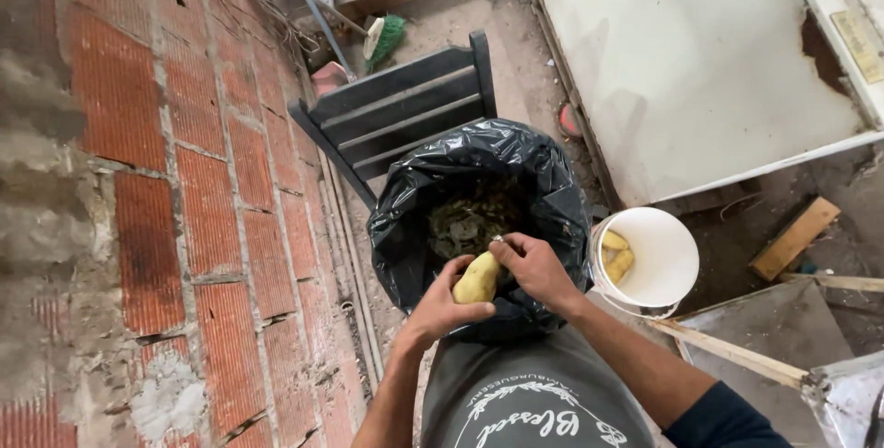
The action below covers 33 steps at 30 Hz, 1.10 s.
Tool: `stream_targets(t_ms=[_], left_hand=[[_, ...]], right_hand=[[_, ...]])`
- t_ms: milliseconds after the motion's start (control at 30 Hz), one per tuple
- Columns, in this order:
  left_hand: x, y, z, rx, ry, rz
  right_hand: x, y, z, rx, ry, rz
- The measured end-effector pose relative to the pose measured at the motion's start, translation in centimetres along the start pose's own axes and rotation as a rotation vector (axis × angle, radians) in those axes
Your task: Peeling potatoes with a small knife over a trash can and placing them into a bucket.
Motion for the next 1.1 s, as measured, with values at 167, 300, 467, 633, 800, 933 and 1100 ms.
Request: stream_targets(t_ms=[167,300,467,633,800,933,1100], left_hand=[[1.0,-1.3,-0.8,-0.128,-0.021,-0.06],[2.2,-1.4,-1.9,-0.316,-0.027,-0.361],[3.0,-1.7,-2.9,-0.447,0.008,-0.562],[4.3,-2.5,-3.2,-0.559,-0.048,-0.652],[4.5,-2.7,-2.8,-0.613,-0.085,-0.806],[4.0,-2.6,-2.5,-0.692,-0.063,-0.842],[3.7,-2.3,-1.9,-0.815,-0.104,-0.874]], right_hand=[[0.9,0.6,1.0,0.016,0.063,0.07],[2.5,1.7,1.0,0.426,0.021,0.037],[3.6,-0.2,3.1,0.728,0.426,0.091],[1.6,0.9,0.6,0.937,0.061,0.151],[3.1,-0.9,5.5,0.688,0.504,0.103],[2.1,-0.6,1.6,0.903,0.139,0.166],[2.3,-1.3,3.3,0.762,0.37,0.132]])
Point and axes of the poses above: each hand's wrist, its own x-axis away from the middle knuckle, its own y-axis out of the back of the hand, z = x × y, the point moved 1 cm from there along -x, towards the middle knuckle, and after that the axes turned 14 degrees about y, right-handed, at the moved point
